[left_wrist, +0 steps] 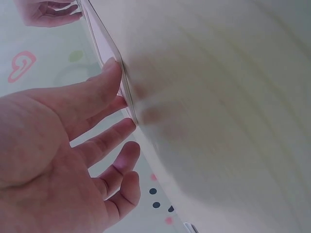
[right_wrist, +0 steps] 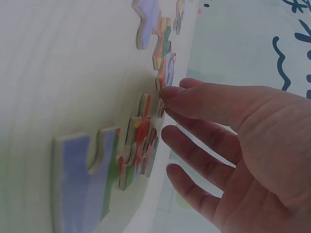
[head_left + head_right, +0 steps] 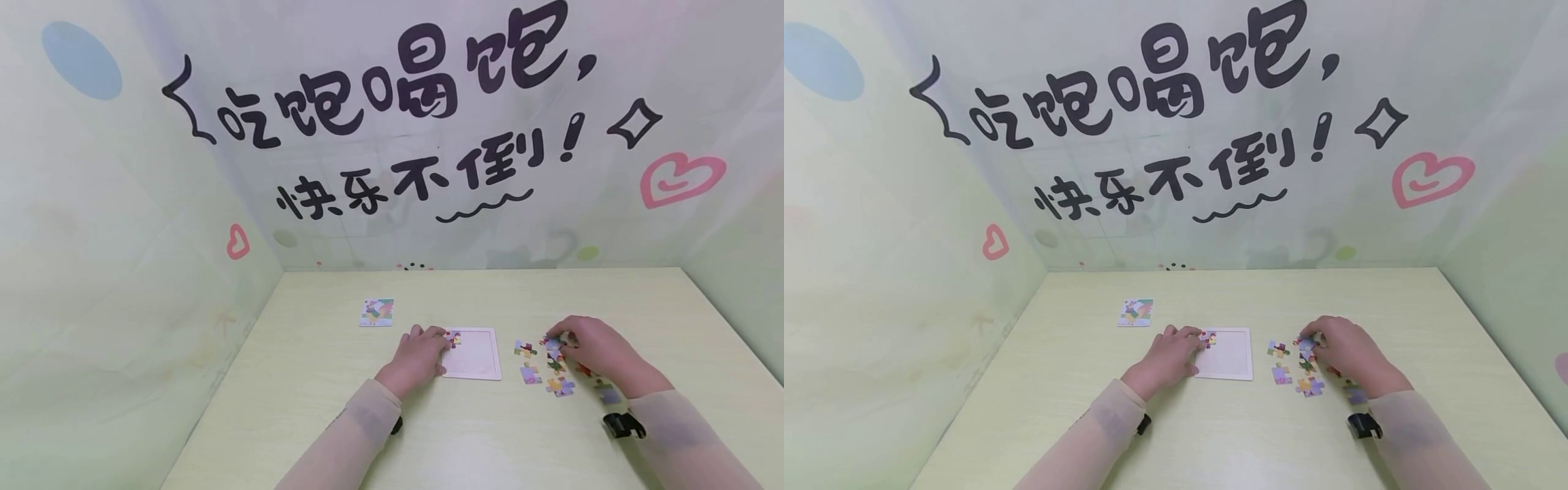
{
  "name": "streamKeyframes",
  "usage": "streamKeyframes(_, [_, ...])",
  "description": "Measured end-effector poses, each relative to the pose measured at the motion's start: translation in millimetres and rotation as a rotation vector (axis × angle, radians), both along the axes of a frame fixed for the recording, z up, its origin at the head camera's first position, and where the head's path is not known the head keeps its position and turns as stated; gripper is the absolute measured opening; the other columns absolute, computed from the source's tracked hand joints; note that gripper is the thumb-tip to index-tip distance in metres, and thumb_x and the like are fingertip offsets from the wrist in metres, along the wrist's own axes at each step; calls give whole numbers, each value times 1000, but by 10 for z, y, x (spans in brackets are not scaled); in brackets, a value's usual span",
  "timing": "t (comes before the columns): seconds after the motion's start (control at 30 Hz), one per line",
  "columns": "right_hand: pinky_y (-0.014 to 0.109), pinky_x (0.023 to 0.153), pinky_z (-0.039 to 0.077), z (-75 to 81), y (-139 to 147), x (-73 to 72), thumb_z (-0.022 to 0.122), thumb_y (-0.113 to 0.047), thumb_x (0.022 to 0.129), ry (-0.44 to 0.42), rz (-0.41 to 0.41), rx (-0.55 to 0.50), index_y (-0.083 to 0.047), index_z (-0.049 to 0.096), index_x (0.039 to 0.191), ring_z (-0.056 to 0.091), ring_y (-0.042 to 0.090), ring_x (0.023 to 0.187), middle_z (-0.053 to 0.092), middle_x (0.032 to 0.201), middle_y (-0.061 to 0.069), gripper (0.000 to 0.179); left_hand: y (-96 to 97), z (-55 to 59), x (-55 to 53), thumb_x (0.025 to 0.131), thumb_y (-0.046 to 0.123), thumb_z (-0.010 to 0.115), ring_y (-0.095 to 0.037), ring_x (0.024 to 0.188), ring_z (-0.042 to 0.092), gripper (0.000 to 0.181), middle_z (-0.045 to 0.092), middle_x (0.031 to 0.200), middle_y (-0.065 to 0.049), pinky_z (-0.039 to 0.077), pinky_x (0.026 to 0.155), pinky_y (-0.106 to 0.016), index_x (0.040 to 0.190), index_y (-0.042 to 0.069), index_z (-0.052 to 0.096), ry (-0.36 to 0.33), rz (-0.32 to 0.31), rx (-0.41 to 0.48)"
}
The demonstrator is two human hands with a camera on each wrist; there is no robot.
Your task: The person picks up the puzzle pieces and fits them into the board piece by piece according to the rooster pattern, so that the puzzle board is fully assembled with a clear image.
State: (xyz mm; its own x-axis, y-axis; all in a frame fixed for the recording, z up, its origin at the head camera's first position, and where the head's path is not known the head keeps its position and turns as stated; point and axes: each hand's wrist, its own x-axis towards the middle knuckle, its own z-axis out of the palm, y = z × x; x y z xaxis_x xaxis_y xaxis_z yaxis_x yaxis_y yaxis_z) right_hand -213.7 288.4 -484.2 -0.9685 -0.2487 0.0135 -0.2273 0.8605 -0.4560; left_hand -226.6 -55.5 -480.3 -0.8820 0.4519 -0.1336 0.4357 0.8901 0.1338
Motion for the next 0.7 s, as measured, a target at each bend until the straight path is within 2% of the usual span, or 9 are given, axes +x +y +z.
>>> streamKeyframes(0.17, [41,76,52,-21,6,-12,78,-3,86,-9,5,-9,-13,79,109,59,22,88,72,111,11,25,6,7,5,89,33,80,-21,123,47,46,51,155,8,42,95,-35,133,25,70,-5,2,4])
streamKeyframes(0.4, [44,78,54,-16,-4,-20,79,-3,86,-2,10,2,-14,79,109,62,23,90,72,111,11,25,7,16,5,89,31,80,-21,123,47,47,51,155,8,42,96,-34,134,25,70,-10,3,9])
streamKeyframes(0.7, [45,77,54,-14,-4,-25,82,-7,84,45,27,48,-18,81,106,60,19,86,74,108,8,24,5,19,5,89,30,81,-22,123,47,46,52,154,7,43,97,-36,133,24,70,-8,2,20])
